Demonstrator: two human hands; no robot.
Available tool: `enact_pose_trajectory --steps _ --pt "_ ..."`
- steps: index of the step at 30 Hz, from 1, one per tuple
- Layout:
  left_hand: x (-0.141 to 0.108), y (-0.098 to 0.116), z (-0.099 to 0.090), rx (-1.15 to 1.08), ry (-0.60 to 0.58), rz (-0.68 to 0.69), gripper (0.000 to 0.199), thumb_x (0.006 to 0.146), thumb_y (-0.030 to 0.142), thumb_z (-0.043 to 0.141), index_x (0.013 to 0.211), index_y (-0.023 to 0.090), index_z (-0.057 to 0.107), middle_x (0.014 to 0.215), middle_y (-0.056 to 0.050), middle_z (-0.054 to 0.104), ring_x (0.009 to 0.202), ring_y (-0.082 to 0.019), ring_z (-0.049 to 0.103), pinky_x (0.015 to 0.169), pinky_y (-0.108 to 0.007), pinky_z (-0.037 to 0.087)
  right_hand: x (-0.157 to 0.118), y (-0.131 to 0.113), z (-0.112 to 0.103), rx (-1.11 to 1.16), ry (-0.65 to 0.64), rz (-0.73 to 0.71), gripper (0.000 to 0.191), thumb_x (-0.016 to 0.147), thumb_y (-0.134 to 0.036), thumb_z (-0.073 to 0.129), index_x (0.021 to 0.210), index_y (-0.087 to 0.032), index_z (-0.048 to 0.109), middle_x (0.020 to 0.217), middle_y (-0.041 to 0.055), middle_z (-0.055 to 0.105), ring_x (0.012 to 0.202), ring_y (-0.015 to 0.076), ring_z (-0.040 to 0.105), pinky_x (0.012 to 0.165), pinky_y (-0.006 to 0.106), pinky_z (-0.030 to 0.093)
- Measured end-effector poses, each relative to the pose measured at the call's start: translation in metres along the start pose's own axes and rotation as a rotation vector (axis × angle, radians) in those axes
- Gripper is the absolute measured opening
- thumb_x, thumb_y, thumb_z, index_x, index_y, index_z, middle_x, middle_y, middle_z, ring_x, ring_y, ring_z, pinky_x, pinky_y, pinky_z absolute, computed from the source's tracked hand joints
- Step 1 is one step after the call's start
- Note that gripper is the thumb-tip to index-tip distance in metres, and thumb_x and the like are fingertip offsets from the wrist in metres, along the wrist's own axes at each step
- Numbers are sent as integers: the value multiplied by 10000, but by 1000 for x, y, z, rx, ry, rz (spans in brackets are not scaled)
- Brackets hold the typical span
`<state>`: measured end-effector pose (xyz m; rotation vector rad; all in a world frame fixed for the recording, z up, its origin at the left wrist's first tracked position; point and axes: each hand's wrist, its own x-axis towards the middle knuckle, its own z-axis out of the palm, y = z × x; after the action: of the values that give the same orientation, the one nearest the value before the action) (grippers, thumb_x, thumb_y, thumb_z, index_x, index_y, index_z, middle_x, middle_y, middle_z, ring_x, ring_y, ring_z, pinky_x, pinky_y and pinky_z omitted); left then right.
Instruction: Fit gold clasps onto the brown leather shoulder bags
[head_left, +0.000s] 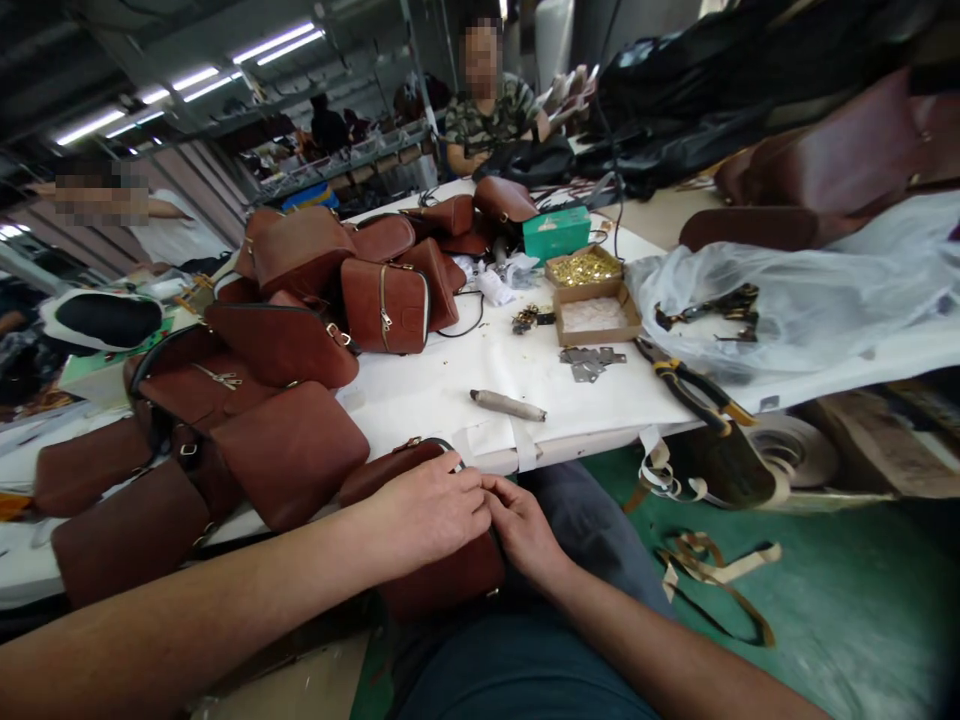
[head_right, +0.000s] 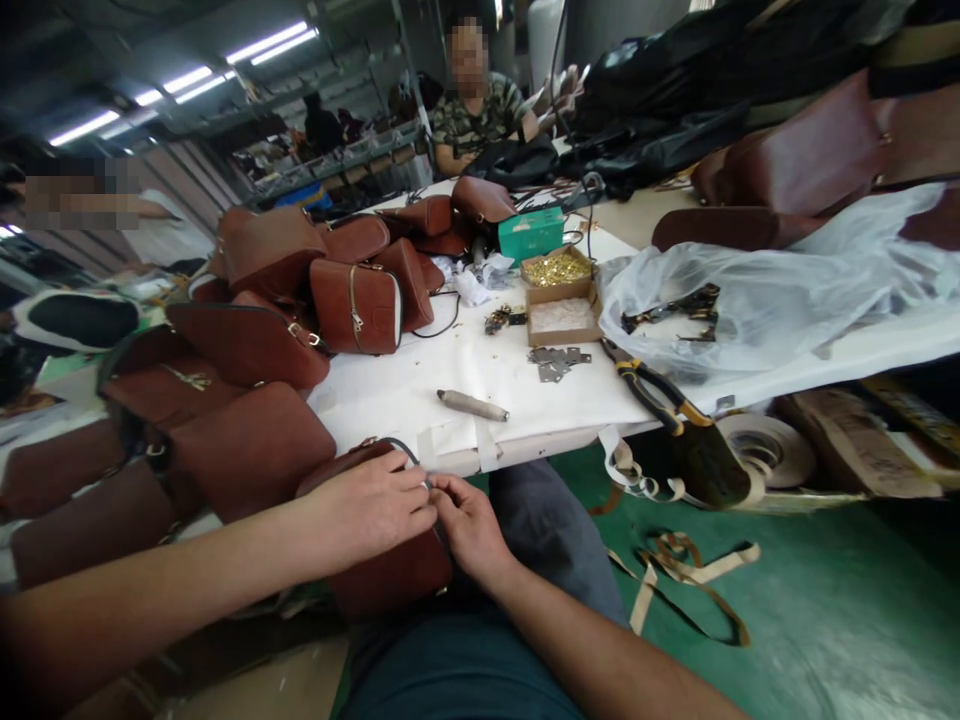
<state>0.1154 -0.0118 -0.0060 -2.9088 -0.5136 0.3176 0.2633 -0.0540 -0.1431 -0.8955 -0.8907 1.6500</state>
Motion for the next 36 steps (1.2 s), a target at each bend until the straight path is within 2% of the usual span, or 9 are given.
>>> enact_pose_trajectory --steps 3,6,9,12,15,19,25,32,36 --pt "5 -9 13 124 99 94 115 985 155 595 876 185 610 818 -32 651 849 -233 614 702 -398 440 4 10 -11 51 95 32 267 905 -453 710 992 -206 766 891 18 728 741 168 600 693 281 487" --pt "-6 -8 35 131 190 32 163 995 159 580 837 199 579 792 -22 624 797 -226 601 645 -381 425 8 16 -13 174 199 104 287 872 -457 751 1011 -206 737 783 -2 681 601 130 507 548 252 407" --pt "-18 3 63 54 233 -123 177 1002 154 569 834 189 614 879 -48 681 1033 -256 642 890 -416 515 10 19 -11 253 294 144 303 826 -441 801 1002 -220 690 751 -22 656 583 129 501 527 249 407" --pt "-22 21 80 -82 203 -348 123 980 188 588 1011 145 698 1239 -118 722 1336 -296 550 1169 -457 422 13 21 -10 272 341 158 332 808 -432 820 1013 -232 653 796 -20 676 601 137 534 546 258 438" --pt "-20 34 83 -218 163 -502 402 995 370 590 1278 97 673 1516 -157 599 1488 -308 440 1260 -471 337 16 23 -9 264 386 161 325 811 -426 818 1004 -234 641 811 -19 680 614 138 546 563 262 456" --pt "-19 30 82 -307 117 -510 718 1013 640 501 1512 126 540 1608 -153 516 1533 -308 412 1271 -507 314 21 23 -3 242 462 153 318 792 -409 834 958 -230 631 816 -23 679 644 141 566 597 264 474" --pt "-20 12 79 -339 -7 -450 723 972 639 591 1541 198 521 1636 -151 479 1564 -311 373 1267 -520 326 26 22 0 164 512 207 330 786 -428 814 967 -231 621 794 -18 675 637 160 589 610 287 489" --pt "-22 4 87 -345 5 -381 730 919 595 691 1519 204 550 1687 -167 389 1581 -340 335 1267 -547 318 25 17 -5 -286 476 124 206 883 -417 695 962 -232 651 840 27 721 721 206 657 627 306 529" --pt "-23 -1 89 -403 8 -370 662 917 537 709 1502 258 576 1675 -129 422 1563 -342 373 1254 -552 333 12 -6 -31 -461 391 71 235 896 -433 703 1006 -225 703 867 34 756 766 218 700 666 310 543"
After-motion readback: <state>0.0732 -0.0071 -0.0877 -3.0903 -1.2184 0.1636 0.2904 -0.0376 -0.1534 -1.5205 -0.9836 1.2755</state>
